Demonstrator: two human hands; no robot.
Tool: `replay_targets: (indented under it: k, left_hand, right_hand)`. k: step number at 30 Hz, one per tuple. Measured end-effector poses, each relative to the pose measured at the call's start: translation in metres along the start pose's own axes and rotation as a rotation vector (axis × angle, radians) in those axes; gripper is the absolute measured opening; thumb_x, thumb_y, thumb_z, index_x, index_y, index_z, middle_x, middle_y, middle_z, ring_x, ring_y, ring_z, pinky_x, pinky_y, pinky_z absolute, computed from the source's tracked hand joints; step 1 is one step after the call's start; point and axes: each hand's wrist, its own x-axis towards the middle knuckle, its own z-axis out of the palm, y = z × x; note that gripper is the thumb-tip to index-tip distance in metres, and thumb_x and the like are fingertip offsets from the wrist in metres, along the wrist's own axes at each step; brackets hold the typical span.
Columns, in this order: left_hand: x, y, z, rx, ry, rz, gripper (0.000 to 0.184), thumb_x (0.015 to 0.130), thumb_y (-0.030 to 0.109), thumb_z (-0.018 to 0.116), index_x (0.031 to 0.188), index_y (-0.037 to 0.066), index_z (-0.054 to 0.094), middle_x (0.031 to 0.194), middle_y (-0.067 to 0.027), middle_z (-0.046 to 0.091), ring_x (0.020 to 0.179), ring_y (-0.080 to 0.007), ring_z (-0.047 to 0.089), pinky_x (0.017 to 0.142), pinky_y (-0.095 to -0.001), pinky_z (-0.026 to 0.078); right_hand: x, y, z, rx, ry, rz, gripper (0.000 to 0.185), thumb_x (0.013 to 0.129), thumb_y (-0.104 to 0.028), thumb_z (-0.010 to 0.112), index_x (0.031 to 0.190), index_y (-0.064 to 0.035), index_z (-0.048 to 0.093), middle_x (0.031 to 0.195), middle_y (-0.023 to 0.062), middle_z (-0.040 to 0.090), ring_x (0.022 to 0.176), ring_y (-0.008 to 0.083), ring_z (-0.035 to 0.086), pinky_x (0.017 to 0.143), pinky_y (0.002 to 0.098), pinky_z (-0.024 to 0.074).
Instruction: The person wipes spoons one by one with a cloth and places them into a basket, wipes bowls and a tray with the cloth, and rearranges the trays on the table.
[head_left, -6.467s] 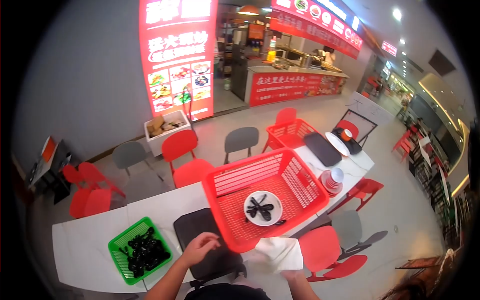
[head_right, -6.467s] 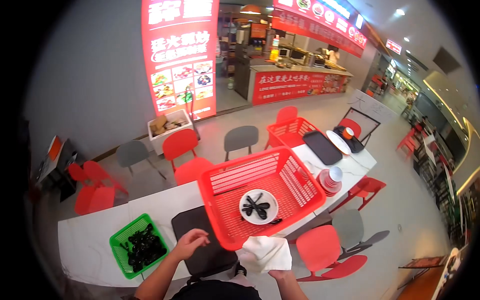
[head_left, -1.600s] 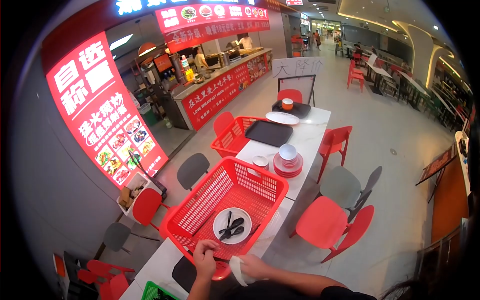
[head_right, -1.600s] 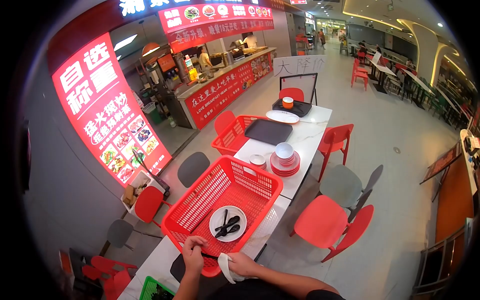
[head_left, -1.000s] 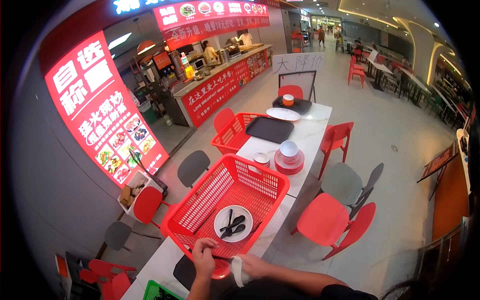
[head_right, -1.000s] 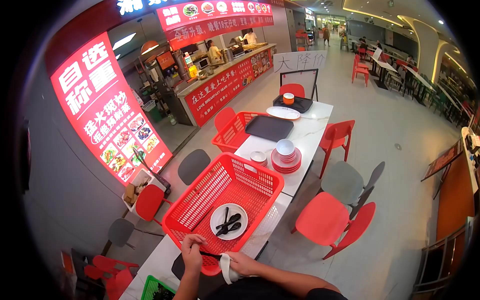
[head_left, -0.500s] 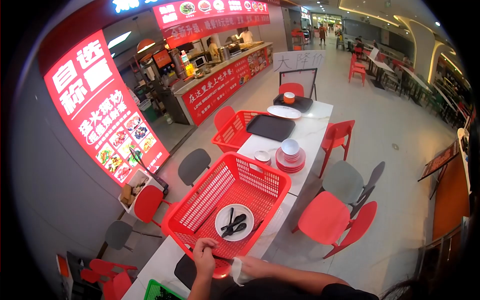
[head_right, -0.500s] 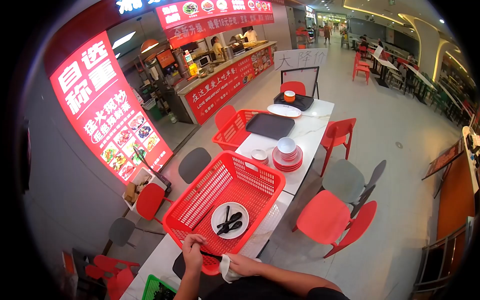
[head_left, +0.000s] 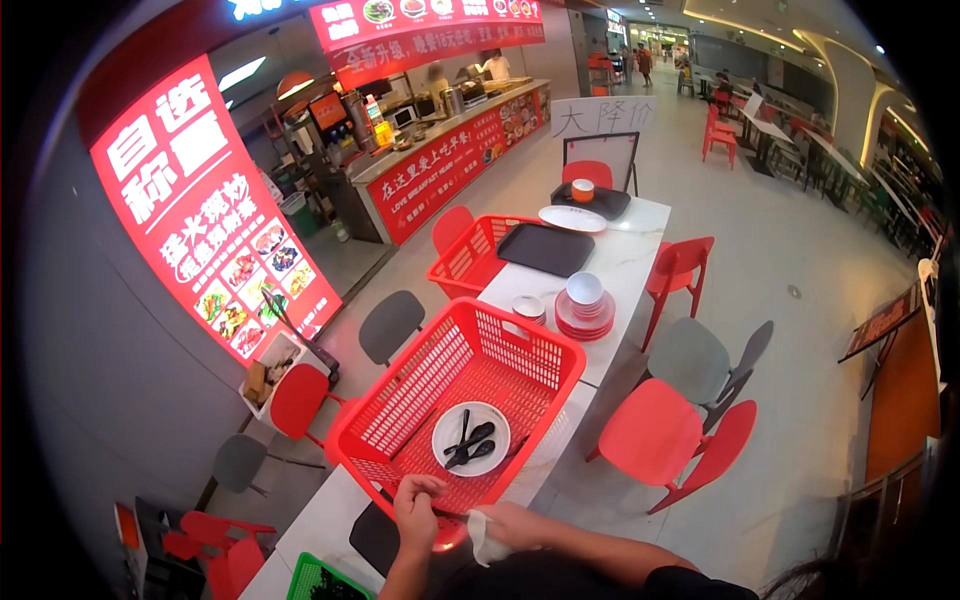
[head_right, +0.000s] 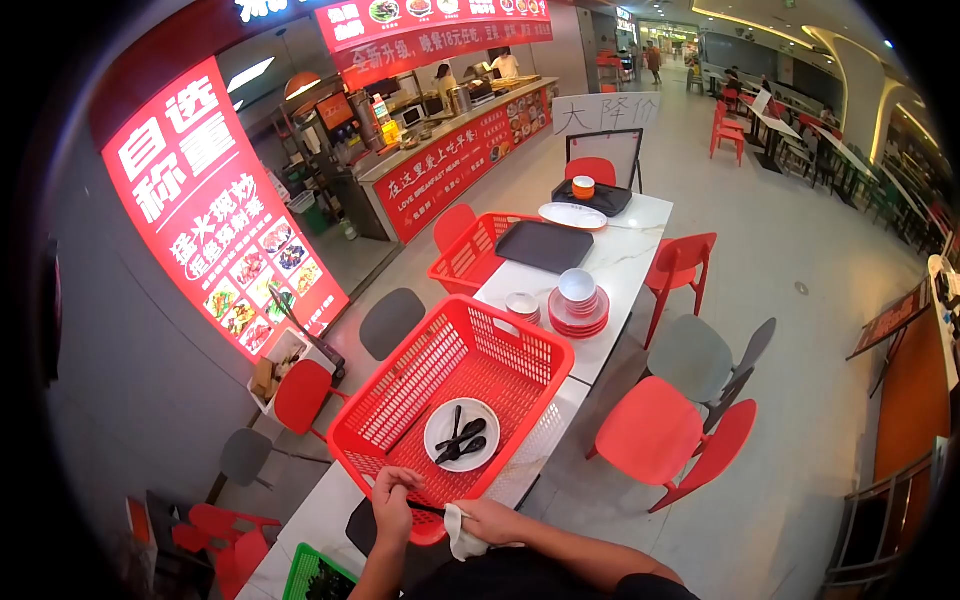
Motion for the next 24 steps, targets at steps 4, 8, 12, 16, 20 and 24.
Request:
replay_targets:
  k: [4,8,12,16,20,24]
  left_hand:
    - [0.0,0.001,-0.001,0.012,-0.02,0.001,0.026,0.079,-0.014,0.034,0.094,-0.001,0.052,0.095,-0.014,0.064,0.088,-0.0184,0.061,0.085,-0.0299,0.05]
    - [0.001,0.001,-0.002,0.0,-0.013,-0.018,0.027,0.079,-0.014,0.034,0.094,-0.001,0.052,0.096,-0.0141,0.064,0.088,-0.0186,0.061,0.086,-0.03,0.05]
    - [0.0,0.002,-0.003,0.019,-0.028,0.011,0.025,0.081,-0.013,0.034,0.094,-0.001,0.052,0.095,-0.0146,0.064,0.088,-0.0188,0.062,0.085,-0.0307,0.05]
    - [-0.01,0.004,-0.005,0.032,-0.038,-0.023,0.024,0.083,-0.011,0.033,0.096,0.001,0.05,0.096,-0.0153,0.066,0.086,-0.019,0.062,0.083,-0.0318,0.051]
    - [-0.025,0.004,-0.013,0.023,-0.097,-0.07,0.027,0.085,-0.011,0.031,0.099,-0.001,0.052,0.098,-0.0151,0.067,0.089,-0.0188,0.063,0.086,-0.0308,0.051]
    - [-0.034,-0.005,-0.042,0.023,-0.007,-0.133,0.021,0.09,-0.006,0.037,0.106,0.001,0.047,0.1,-0.016,0.067,0.087,-0.0196,0.064,0.084,-0.0333,0.052]
  right_hand:
    - [0.0,0.011,0.003,-0.07,0.009,-0.002,0.025,0.098,-0.024,0.049,0.098,-0.0032,0.062,0.082,0.0182,0.066,0.077,0.0322,0.067,0.073,0.0398,0.0515]
    - [0.0,0.009,0.006,-0.11,0.021,-0.026,0.026,0.1,-0.025,0.048,0.102,-0.0026,0.062,0.086,0.0176,0.067,0.079,0.0322,0.067,0.075,0.0404,0.0513]
    - [-0.001,0.007,0.021,0.012,0.048,-0.035,0.025,0.1,-0.022,0.046,0.109,-0.0035,0.06,0.097,0.0144,0.069,0.09,0.0286,0.067,0.082,0.0389,0.0509]
    - [-0.002,-0.002,0.03,0.186,0.05,0.059,0.027,0.097,-0.02,0.047,0.116,-0.0068,0.06,0.108,0.0113,0.069,0.099,0.0243,0.066,0.088,0.0372,0.0509]
    - [-0.001,0.026,0.049,0.121,0.148,0.066,0.028,0.096,-0.019,0.05,0.118,-0.0067,0.062,0.104,0.0101,0.07,0.097,0.0244,0.067,0.086,0.0367,0.0517]
    - [-0.004,0.003,0.061,0.068,0.106,0.145,0.028,0.096,-0.024,0.053,0.114,-0.0049,0.065,0.095,0.0119,0.071,0.09,0.0246,0.069,0.081,0.0368,0.0524]
